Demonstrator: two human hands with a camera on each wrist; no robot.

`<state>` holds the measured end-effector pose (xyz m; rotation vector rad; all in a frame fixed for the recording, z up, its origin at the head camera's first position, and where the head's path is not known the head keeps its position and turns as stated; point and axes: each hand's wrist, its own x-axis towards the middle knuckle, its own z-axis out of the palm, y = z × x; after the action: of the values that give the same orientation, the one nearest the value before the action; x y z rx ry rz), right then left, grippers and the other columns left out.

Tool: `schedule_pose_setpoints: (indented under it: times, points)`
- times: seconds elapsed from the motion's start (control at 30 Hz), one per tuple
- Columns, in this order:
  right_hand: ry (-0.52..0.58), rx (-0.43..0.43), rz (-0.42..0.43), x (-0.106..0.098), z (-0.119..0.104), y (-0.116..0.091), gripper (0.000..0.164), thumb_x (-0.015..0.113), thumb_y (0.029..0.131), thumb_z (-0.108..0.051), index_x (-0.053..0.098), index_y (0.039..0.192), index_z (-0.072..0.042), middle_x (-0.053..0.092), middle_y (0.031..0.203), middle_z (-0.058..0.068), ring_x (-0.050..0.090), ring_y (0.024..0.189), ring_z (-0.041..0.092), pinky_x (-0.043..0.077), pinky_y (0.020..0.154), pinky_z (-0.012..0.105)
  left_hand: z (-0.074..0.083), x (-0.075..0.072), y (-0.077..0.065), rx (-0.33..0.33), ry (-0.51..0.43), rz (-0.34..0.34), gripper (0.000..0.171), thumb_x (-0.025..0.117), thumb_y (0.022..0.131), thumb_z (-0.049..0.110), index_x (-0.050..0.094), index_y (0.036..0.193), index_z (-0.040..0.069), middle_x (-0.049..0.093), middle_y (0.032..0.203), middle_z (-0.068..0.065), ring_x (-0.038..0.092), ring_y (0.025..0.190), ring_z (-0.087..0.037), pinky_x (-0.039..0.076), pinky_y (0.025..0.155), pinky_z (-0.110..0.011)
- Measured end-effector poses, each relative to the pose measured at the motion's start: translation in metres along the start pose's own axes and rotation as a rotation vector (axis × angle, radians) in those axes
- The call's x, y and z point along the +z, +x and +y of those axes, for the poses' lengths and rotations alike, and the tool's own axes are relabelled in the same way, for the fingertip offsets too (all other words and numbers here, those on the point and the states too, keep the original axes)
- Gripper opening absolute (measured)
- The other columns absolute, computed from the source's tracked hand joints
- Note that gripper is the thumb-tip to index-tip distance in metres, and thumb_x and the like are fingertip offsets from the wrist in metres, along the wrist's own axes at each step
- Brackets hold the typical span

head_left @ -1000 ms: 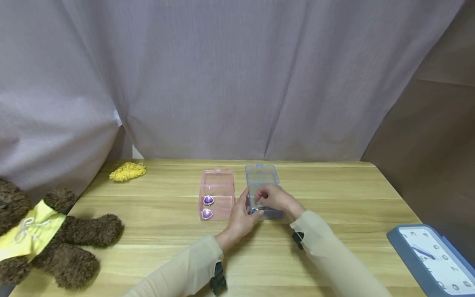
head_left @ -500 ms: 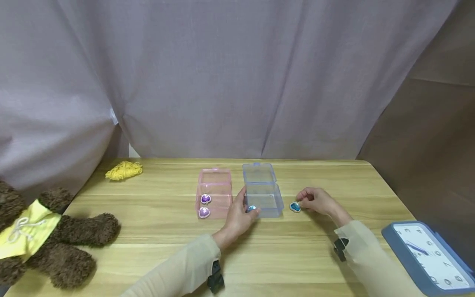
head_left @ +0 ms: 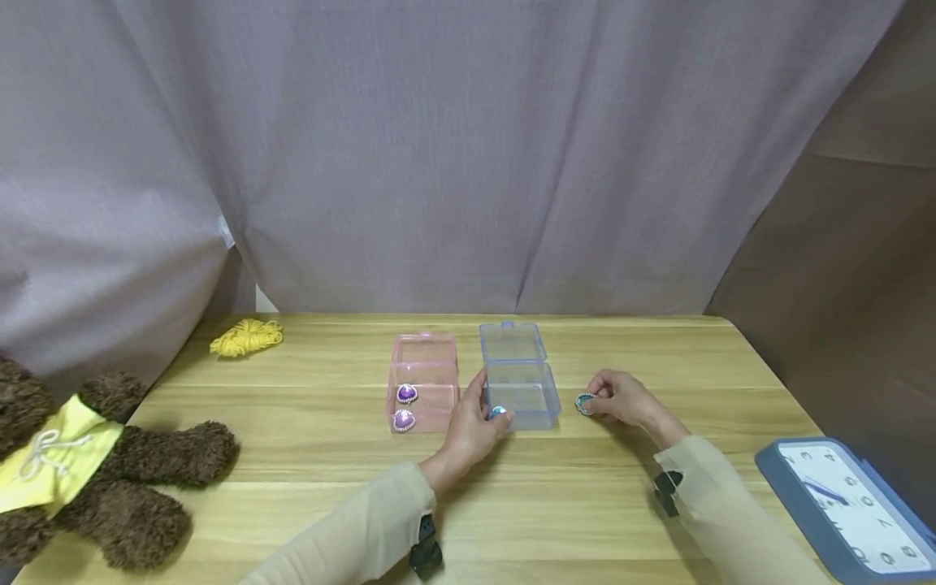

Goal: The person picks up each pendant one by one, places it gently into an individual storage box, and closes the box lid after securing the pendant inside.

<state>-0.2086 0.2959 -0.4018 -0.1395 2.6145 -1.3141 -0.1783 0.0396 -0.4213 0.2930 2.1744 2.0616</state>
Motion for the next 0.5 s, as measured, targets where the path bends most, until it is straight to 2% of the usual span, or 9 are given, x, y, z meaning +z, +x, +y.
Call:
schedule_pose_setpoints:
  times: [0.17, 0.3, 0.4, 0.5]
  points:
    - [0.268, -0.019, 0.117, 0.001, -0.02, 0.002, 0.024, 0.059, 0.088, 0.005, 0.046, 0.103, 0.017, 0.06, 0.073, -0.004, 0.061, 0.064, 0.003, 0.059, 0.062, 0.02, 0.0, 0.0, 0.0, -0.004, -0.007, -0.004, 0.077, 0.062, 0.083, -0.006, 0.021, 0.147, 0.0, 0.048, 0.131, -0.028, 0.053, 0.117, -0.04, 0.049, 0.1, -0.04]
    - [0.42, -0.046, 0.102, 0.01, -0.05, 0.008, 0.027, 0.056, 0.088, 0.007, 0.044, 0.109, 0.02, 0.064, 0.074, -0.005, 0.065, 0.067, 0.004, 0.059, 0.067, 0.019, 0.0, 0.0, 0.0, 0.0, -0.017, -0.001, 0.077, 0.062, 0.082, -0.006, 0.021, 0.147, 0.0, 0.049, 0.129, -0.028, 0.054, 0.115, -0.041, 0.052, 0.096, -0.039]
    - [0.446, -0.042, 0.056, 0.023, -0.066, 0.014, 0.028, 0.056, 0.088, 0.009, 0.045, 0.111, 0.02, 0.064, 0.075, -0.002, 0.065, 0.068, 0.006, 0.059, 0.068, 0.019, -0.001, 0.0, -0.001, 0.005, -0.007, 0.003, 0.077, 0.062, 0.082, -0.006, 0.022, 0.147, -0.001, 0.049, 0.129, -0.028, 0.054, 0.115, -0.041, 0.052, 0.096, -0.039]
    - [0.405, -0.038, 0.029, 0.039, -0.075, 0.021, 0.027, 0.056, 0.087, 0.01, 0.048, 0.11, 0.021, 0.064, 0.077, 0.003, 0.064, 0.067, 0.006, 0.059, 0.068, 0.02, -0.001, -0.001, 0.0, 0.009, 0.003, -0.002, 0.076, 0.062, 0.083, -0.005, 0.021, 0.147, -0.002, 0.048, 0.131, -0.028, 0.053, 0.117, -0.04, 0.051, 0.097, -0.039]
